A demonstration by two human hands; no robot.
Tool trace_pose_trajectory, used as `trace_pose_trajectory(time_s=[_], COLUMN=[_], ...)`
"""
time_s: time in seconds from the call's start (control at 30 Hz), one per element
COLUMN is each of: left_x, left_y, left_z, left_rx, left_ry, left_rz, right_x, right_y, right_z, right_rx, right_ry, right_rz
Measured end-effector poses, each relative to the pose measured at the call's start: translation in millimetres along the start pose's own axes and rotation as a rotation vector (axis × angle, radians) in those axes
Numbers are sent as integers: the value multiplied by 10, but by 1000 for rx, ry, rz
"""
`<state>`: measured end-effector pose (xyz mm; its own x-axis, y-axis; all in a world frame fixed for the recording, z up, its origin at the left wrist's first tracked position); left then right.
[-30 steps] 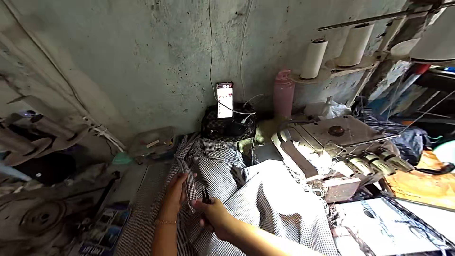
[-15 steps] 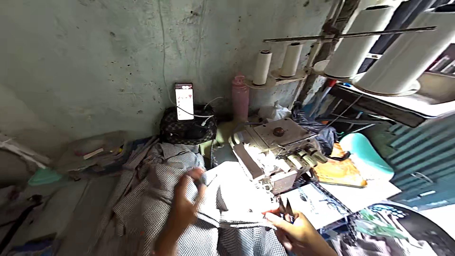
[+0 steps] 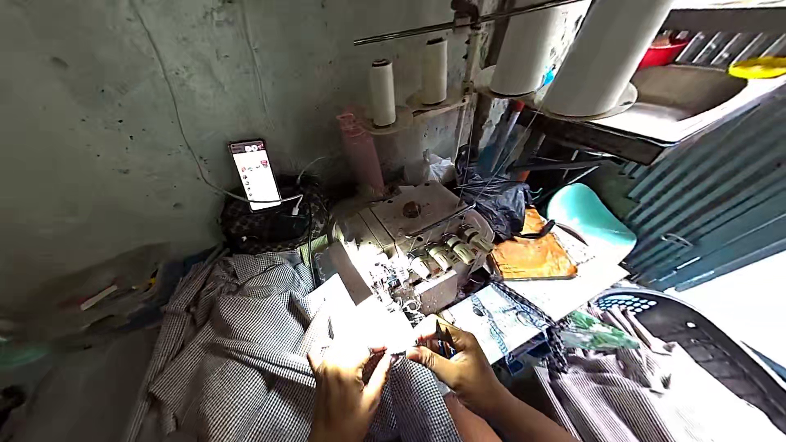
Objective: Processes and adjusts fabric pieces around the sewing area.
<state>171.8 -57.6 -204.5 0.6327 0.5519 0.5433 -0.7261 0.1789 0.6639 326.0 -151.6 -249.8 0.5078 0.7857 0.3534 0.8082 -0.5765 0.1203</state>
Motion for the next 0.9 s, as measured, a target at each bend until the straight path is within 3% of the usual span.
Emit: trace_pose_trajectory(time_s=[0.3, 0.43, 0.53, 0.67, 0.77, 0.9], left_x=[-115, -62, -12, 50, 97, 168], left_y=[-190, -218, -138, -20, -53, -187], left_z=[240, -159, -296, -385, -233, -93], left_rx=[74, -51, -168, -199, -189, -112], left_ry=[70, 143, 195, 292, 265, 243], left_rz=[135, 99, 11, -42, -39, -14], right_x=[-64, -296, -479, -681, -769, -779], right_y=[-47, -91, -106, -77, -147, -165], right_z=[-11, 162, 141, 58, 270, 269], right_rx=[166, 132, 251, 347, 364, 314], right_ry=[-73, -413, -681, -709, -795, -756], right_rz=[68, -37, -134, -183, -142, -145])
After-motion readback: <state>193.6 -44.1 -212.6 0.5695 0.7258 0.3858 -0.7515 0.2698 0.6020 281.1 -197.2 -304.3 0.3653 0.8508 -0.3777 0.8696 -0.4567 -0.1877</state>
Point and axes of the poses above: each hand's wrist, its own x-axis towards the middle knuckle, its own y-axis out of the back of the hand, z = x × y, the point moved 3 cm from there along x, towards the middle knuckle, and after that the axes turned 12 degrees about -x, right-handed, at the moved point
